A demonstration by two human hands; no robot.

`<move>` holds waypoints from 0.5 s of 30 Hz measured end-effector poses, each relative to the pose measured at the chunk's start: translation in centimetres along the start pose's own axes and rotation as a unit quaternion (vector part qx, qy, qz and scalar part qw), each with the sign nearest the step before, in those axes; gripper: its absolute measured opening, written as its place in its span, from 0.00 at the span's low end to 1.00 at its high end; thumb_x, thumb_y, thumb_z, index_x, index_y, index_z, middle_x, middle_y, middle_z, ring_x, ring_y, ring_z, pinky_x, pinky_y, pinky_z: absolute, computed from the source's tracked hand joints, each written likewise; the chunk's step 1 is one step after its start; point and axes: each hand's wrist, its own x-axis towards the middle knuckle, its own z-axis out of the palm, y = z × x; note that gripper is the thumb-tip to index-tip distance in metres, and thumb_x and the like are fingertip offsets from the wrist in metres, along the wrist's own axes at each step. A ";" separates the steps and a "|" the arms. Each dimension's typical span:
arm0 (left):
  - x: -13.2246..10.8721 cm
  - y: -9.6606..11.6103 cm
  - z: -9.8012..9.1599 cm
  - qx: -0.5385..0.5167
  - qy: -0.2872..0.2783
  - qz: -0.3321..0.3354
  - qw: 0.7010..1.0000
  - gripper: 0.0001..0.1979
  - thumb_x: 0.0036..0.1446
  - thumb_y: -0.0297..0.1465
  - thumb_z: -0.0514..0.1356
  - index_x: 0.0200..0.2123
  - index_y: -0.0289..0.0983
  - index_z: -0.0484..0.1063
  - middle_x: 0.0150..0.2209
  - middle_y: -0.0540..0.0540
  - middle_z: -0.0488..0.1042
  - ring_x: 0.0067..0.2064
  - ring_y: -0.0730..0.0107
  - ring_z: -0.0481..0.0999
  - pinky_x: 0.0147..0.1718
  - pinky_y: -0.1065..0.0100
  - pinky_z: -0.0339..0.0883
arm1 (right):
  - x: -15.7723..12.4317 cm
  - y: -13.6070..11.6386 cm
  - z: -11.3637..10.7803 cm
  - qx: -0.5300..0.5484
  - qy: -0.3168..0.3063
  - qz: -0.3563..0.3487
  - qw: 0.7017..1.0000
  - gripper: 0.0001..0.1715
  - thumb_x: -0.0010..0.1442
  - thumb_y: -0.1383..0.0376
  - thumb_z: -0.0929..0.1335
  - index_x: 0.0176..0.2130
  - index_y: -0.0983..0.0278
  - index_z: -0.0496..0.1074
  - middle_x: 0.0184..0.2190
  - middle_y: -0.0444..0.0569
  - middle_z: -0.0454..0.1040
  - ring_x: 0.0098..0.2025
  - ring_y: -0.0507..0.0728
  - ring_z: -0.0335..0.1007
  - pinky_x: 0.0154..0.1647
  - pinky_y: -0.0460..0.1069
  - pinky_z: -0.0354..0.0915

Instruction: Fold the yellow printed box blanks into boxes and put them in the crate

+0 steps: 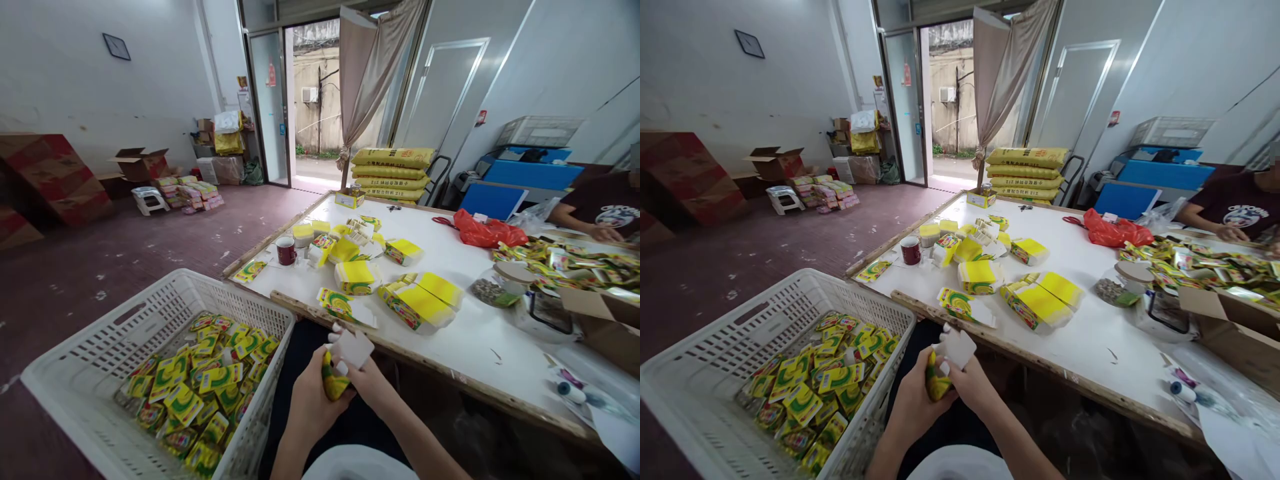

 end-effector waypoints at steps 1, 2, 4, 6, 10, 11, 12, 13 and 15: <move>-0.1 -0.1 0.3 0.009 -0.005 0.010 1.000 0.32 0.44 0.30 0.71 0.54 0.45 0.68 0.47 0.43 0.80 0.46 0.50 0.81 0.43 0.58 0.71 | -0.1 -0.2 0.2 0.053 -0.037 0.041 0.997 0.37 0.56 0.48 0.73 0.61 0.56 0.67 0.57 0.55 0.74 0.63 0.69 0.67 0.66 0.66 0.60; -0.2 -0.1 0.5 0.016 -0.007 0.021 1.000 0.33 0.45 0.31 0.71 0.55 0.45 0.67 0.48 0.43 0.80 0.47 0.50 0.80 0.44 0.58 0.72 | -0.2 -0.4 0.4 0.094 -0.062 0.070 0.991 0.36 0.55 0.48 0.74 0.59 0.55 0.69 0.55 0.54 0.76 0.61 0.69 0.69 0.64 0.65 0.62; -0.3 -0.3 0.9 0.025 -0.004 0.041 0.999 0.33 0.46 0.31 0.71 0.56 0.45 0.66 0.50 0.41 0.79 0.49 0.50 0.80 0.45 0.58 0.72 | -0.4 -0.9 0.5 0.137 -0.075 0.093 0.983 0.35 0.54 0.48 0.75 0.57 0.54 0.71 0.53 0.52 0.77 0.59 0.68 0.71 0.64 0.64 0.63; -0.3 -0.4 0.9 0.029 -0.003 0.061 0.998 0.31 0.47 0.31 0.70 0.55 0.45 0.66 0.50 0.42 0.78 0.48 0.52 0.80 0.44 0.59 0.72 | -0.5 -1.3 0.3 0.141 -0.062 0.088 0.984 0.35 0.52 0.47 0.76 0.56 0.55 0.73 0.53 0.51 0.78 0.58 0.66 0.72 0.64 0.63 0.62; -0.1 -0.8 0.6 0.035 0.005 0.082 0.996 0.26 0.47 0.28 0.68 0.50 0.45 0.68 0.44 0.45 0.77 0.44 0.55 0.80 0.42 0.61 0.72 | -0.3 -1.1 0.2 0.119 -0.057 0.084 0.988 0.36 0.52 0.45 0.76 0.55 0.57 0.74 0.53 0.52 0.78 0.58 0.65 0.72 0.64 0.62 0.62; 0.0 -1.0 0.6 0.039 0.011 0.081 0.996 0.25 0.47 0.27 0.68 0.49 0.45 0.69 0.43 0.46 0.77 0.43 0.55 0.80 0.42 0.61 0.72 | -0.2 -0.9 0.2 0.113 -0.058 0.084 0.988 0.36 0.53 0.44 0.76 0.55 0.57 0.74 0.52 0.52 0.78 0.57 0.65 0.72 0.64 0.62 0.62; 0.0 -1.1 0.5 0.043 0.015 0.077 0.996 0.25 0.46 0.27 0.68 0.49 0.45 0.69 0.42 0.46 0.77 0.43 0.55 0.80 0.42 0.61 0.72 | 0.0 -0.6 0.3 0.106 -0.057 0.083 0.989 0.36 0.53 0.44 0.75 0.55 0.57 0.74 0.52 0.52 0.79 0.57 0.66 0.73 0.64 0.62 0.62; 0.1 -1.3 0.5 0.048 0.018 0.072 0.996 0.25 0.46 0.27 0.67 0.49 0.45 0.68 0.43 0.46 0.77 0.43 0.55 0.80 0.42 0.61 0.72 | 0.2 -0.3 0.4 0.099 -0.052 0.079 0.991 0.37 0.53 0.43 0.75 0.56 0.58 0.74 0.52 0.52 0.79 0.57 0.66 0.73 0.64 0.63 0.62; 0.1 -1.9 0.4 0.060 0.015 0.057 0.996 0.27 0.46 0.26 0.66 0.51 0.44 0.66 0.44 0.45 0.77 0.44 0.56 0.80 0.42 0.61 0.72 | 0.6 0.2 0.6 0.079 -0.051 0.057 0.994 0.39 0.54 0.41 0.73 0.55 0.60 0.75 0.51 0.55 0.79 0.56 0.68 0.73 0.62 0.64 0.64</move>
